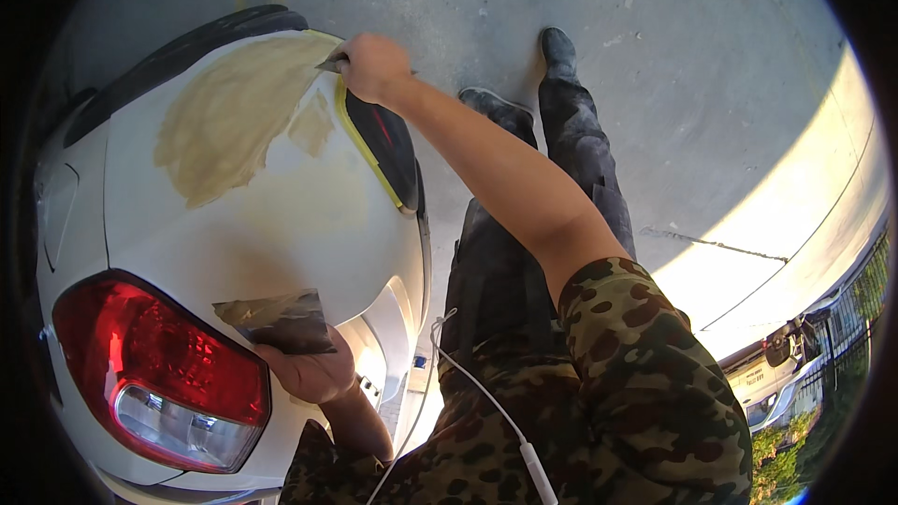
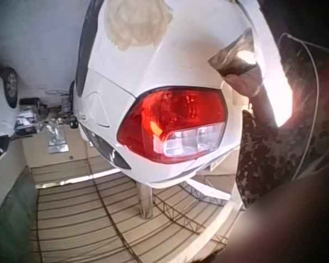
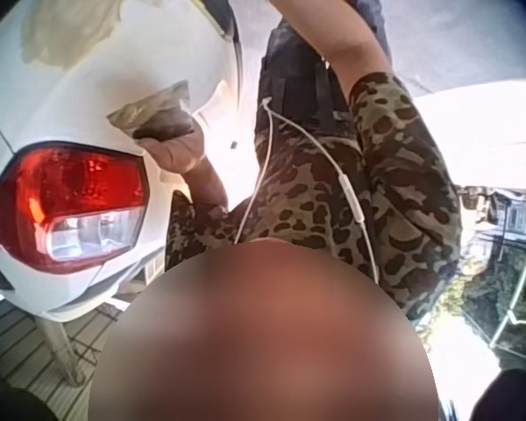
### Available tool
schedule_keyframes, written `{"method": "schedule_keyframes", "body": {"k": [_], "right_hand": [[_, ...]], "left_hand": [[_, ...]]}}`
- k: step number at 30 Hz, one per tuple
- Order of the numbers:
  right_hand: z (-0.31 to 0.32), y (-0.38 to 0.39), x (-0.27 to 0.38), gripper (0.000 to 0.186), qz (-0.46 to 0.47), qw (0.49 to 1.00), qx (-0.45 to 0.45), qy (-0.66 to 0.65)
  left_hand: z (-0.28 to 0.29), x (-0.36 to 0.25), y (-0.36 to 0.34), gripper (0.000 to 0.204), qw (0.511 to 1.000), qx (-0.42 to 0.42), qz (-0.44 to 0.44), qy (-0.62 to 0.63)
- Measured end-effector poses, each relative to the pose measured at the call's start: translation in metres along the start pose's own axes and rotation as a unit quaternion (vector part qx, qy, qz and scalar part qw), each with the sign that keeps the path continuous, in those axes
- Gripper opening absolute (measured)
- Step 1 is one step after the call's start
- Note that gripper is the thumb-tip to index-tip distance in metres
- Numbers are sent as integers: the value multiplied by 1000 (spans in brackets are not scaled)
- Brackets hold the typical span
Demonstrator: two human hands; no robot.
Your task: The person applies a beige body filler to the rear bumper of a white car using a metal spreader. They repeatedly scrape filler from a larger spreader onto a smaller one and spread it over the damaged area, smoothing the surface.
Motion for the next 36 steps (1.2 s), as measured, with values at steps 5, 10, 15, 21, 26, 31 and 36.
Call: {"method": "schedule_keyframes", "body": {"k": [5,10,15,21,26,31,36], "right_hand": [[35,69,57,22,106,977,-81,-169],[42,55,37,21,47,971,-186,-141],[9,17,13,24,-27,998,-60,-15],[34,86,65,22,66,973,-108,-194],[44,84,61,22,26,968,-159,-194],[17,58,29,26,-78,982,-129,-117],[7,32,4,29,-133,982,-124,-58]], "left_hand": [[17,-2,3,45,1000,13,-3,-23],[18,3,5,47,1000,-4,-8,1],[8,1,4,47,998,64,-1,27],[22,2,4,43,997,-25,-62,-34],[4,1,1,45,994,27,42,93],[-18,-2,-5,45,997,60,5,43],[-15,-2,-6,46,999,41,-15,-2]]}}
Point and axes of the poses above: each hand's wrist, its own y-axis away from the middle knuckle, its own z-axis out of the back of the hand, x = y × z, the point moved 3 cm from there along -y, towards the middle knuckle, and after that the axes turned 14 degrees about -x, right-handed, at the moved point
